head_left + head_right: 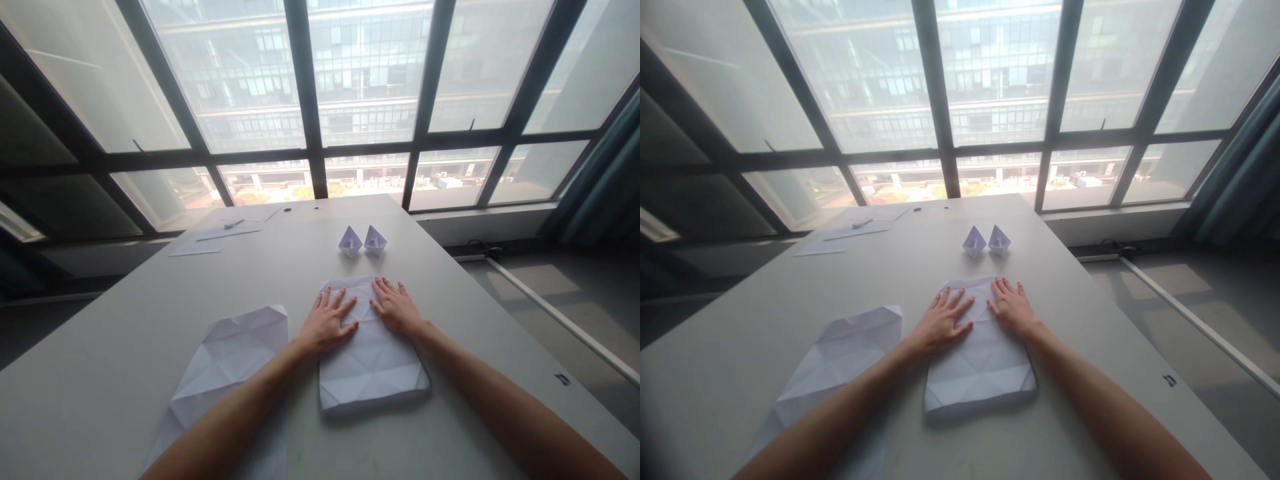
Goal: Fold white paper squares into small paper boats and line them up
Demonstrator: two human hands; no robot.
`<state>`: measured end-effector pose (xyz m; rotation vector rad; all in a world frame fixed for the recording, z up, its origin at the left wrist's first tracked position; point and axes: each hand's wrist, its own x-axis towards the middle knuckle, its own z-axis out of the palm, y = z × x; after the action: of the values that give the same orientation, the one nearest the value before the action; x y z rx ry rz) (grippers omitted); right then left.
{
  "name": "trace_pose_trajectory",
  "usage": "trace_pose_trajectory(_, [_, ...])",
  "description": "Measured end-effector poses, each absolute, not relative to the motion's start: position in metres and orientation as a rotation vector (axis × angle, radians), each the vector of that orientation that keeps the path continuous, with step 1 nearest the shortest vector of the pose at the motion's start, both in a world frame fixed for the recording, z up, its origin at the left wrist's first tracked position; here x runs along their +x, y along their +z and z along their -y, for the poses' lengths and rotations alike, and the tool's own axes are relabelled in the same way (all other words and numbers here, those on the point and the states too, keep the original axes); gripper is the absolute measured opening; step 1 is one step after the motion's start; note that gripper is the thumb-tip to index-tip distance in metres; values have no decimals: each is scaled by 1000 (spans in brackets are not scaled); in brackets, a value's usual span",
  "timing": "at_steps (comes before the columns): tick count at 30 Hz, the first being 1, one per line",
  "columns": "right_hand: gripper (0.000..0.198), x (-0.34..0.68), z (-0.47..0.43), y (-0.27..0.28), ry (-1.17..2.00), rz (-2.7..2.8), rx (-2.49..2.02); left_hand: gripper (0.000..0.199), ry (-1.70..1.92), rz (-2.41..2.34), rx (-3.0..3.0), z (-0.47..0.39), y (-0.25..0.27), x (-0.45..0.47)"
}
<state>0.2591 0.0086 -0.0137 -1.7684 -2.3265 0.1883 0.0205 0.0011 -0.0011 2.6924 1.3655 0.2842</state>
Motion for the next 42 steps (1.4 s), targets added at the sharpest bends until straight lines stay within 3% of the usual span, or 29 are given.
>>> trace_pose_trajectory(6, [58,250,1,-6,-28,2223,-1662,66,313,-1368,2694,-1,-3,21])
trace_pose_trajectory(12, [60,230,15,-12,211,2448,-1440,58,363,-1397,2693,-1,-4,22])
trace_pose_trajectory(34, [58,287,-20,-15,77,2121,-1887,69,184,-1415,2711,0,3,23])
trace_pose_trajectory(39, [56,269,-8,-8,-111,2128,-1651,70,202,-1403,2715,0,2,23])
trace_pose_trajectory(42, [57,254,2,-7,42,2330,-1453,69,229,-1395,2721,0,1,23])
